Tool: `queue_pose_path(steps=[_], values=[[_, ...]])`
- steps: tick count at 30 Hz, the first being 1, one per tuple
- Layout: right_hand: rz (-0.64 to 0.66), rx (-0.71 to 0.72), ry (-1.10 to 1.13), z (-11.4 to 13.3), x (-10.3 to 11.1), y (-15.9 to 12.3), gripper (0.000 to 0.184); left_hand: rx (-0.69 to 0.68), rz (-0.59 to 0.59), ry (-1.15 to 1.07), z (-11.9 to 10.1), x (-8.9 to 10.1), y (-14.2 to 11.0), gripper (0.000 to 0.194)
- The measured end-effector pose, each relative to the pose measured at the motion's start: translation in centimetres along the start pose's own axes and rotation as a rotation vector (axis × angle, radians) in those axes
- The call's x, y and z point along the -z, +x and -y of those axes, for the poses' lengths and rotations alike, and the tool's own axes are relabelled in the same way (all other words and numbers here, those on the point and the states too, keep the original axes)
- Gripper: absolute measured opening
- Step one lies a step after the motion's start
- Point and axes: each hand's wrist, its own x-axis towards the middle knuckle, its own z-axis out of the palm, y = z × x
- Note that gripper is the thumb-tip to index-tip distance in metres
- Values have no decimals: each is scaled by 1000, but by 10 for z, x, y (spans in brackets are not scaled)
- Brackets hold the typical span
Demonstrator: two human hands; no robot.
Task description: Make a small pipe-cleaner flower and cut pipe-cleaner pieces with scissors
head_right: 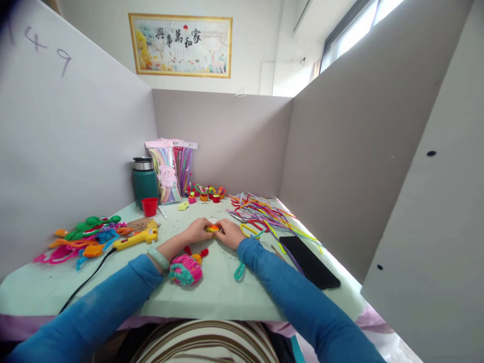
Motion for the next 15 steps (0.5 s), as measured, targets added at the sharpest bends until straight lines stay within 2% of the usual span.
queue_pose_path(steps=[3,7,10,15], values=[[14,-6,52,-1,0,0,22,26,38,-29,2,-2,1,25],[-23,-77,25,2,-2,3,21,-4,20,-78,2,-6,0,23],[-29,-77,-9,4,-3,4,19,-28,9,-107,3,-4,0,25],[-11,-22,-32,3,-1,1,17,-42,144,-296,10,7,-2,35]])
